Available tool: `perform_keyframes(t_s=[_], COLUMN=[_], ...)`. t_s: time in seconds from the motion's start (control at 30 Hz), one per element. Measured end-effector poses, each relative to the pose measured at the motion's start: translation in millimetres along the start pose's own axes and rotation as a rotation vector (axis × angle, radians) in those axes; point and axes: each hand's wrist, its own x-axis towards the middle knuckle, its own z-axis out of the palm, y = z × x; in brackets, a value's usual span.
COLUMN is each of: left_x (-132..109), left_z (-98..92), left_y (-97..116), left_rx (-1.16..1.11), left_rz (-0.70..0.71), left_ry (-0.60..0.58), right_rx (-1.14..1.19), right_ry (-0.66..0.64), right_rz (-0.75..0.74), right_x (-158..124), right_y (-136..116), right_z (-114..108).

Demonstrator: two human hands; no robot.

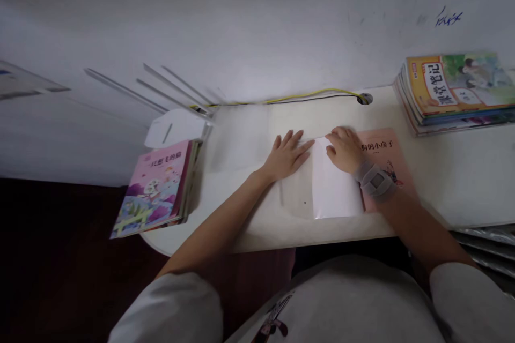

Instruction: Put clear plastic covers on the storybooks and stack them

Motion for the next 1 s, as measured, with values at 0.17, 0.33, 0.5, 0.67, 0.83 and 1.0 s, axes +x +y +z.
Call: perform_keyframes(t_s=[0.17, 0.33, 0.5, 0.67, 0.83, 1.0], left_x=[-1, -5, -22, -56, -76, -86], left_z=[-2.8, 0.3, -11.7, -30.1, -6.9, 10.0], left_y=[8, 18, 5, 6, 83, 118], left_rx=[0.026, 0.073, 0.109, 0.117, -0.023, 0.052], left_rz=[-0.028, -0.047, -0.092, -0.296, -0.248, -0.482], left_ry=[-0.022, 0.032, 0.068, 0.181, 0.143, 0.076], right_rx=[-0.007, -0.03, -0.062, -0.083, -0.034, 0.08], right_ry=[-0.012, -0.031, -0.032, -0.044, -0.024, -0.064], right_rz=[0.012, 0.008, 0.012, 0.023, 0.06, 0.027], right_x=[0, 1, 1, 3, 7, -11], right_y=[-2, -1, 2, 2, -1, -1], right_z=[-1, -1, 2, 2, 0, -10])
